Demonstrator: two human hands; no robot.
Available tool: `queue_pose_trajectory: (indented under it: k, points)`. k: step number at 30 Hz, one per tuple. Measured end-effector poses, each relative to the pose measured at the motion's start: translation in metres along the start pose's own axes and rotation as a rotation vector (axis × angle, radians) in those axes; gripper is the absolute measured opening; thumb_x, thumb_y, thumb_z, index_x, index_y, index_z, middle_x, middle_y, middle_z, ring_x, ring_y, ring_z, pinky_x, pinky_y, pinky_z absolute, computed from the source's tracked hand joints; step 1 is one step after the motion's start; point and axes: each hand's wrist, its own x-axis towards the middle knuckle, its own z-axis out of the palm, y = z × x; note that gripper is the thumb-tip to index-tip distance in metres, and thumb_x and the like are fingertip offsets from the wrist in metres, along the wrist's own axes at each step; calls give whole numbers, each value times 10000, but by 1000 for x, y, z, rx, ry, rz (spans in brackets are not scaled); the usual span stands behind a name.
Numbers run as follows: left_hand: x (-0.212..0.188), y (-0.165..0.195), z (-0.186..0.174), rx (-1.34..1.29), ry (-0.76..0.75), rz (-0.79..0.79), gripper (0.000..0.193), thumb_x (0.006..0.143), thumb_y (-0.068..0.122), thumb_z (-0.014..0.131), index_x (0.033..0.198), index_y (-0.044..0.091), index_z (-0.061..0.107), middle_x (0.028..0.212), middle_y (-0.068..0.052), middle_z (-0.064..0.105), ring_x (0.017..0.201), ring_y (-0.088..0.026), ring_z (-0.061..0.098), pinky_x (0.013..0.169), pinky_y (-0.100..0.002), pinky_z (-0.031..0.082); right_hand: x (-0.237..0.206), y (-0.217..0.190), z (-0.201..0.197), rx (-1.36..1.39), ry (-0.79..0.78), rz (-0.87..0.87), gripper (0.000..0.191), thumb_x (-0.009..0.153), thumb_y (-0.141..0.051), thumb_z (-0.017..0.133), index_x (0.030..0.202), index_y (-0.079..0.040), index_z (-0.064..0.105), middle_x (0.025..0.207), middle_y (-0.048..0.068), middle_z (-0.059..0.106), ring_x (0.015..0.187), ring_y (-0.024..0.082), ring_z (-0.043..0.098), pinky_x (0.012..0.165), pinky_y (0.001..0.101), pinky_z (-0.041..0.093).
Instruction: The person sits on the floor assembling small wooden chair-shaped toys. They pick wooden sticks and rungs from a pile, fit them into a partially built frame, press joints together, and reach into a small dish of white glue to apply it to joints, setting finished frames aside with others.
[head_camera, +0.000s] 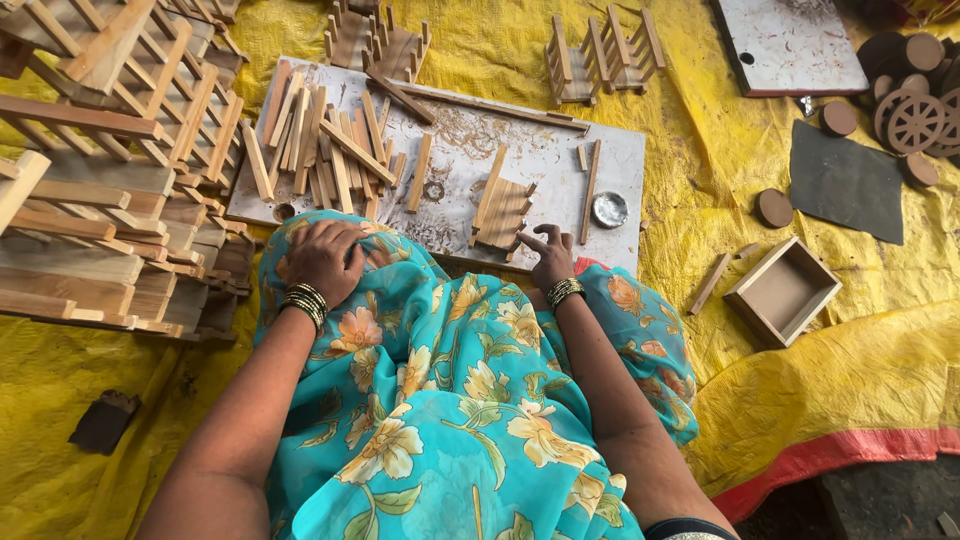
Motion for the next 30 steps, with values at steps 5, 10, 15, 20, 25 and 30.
queue_pose_trajectory:
  k: [5, 10, 15, 20, 25, 30]
  points:
    - [1, 3, -4, 0, -1, -11, 216, 905, 203, 634, 1089, 162, 740, 1172, -14, 724, 1179, -226, 616, 1078, -425, 409, 0, 2, 3, -6, 0, 50, 716, 646, 139, 542, 1176, -287, 768, 1255, 18, 597, 1096, 330, 502, 956, 390, 519]
    - [2, 9, -11, -6, 13, 2, 227, 893, 209, 642, 1084, 145, 745, 1156, -23, 730, 1160, -234, 623, 1055, -437, 413, 0, 1, 1, -13, -17, 42, 713, 638, 154, 543, 1188, -237, 772, 1199, 44, 624, 1055, 353, 526, 920, 402, 522]
    - [23, 3, 9, -328, -3, -432, 232, 959, 308, 636, 1056, 175, 800, 1106, -50, 738, 1072, -229, 667, 978, -404, 519, 11, 3, 2, 455, 31, 306, 740, 771, 169, 495, 1417, -183, 579, 1155, 96, 717, 970, 267, 702, 835, 354, 574]
    - [87, 18, 81, -1373, -249, -581, 502, 997, 463, 574, 1323, 84, 614, 1250, -86, 706, 1114, -209, 647, 988, -378, 505, 24, 0, 2, 1211, 25, 690, 944, 802, 210, 438, 1605, -219, 187, 1283, 227, 681, 1016, 301, 674, 752, 383, 537]
    - [113, 68, 140, -1346, -627, -668, 739, 950, 632, 417, 1542, 192, 374, 1553, -8, 476, 1392, -198, 443, 1092, -383, 363, 25, -2, 2, 1082, -55, 683, 981, 826, 193, 383, 1634, -245, 37, 1390, 233, 625, 1196, 306, 669, 938, 419, 575]
    - [121, 94, 169, -1438, -537, -705, 835, 954, 694, 390, 1585, 150, 327, 1600, -47, 421, 1463, -200, 408, 1152, -385, 322, 35, 3, 10, 1210, -34, 671, 1074, 748, 234, 385, 1624, -254, 1, 1463, 250, 553, 1257, 319, 619, 978, 429, 547]
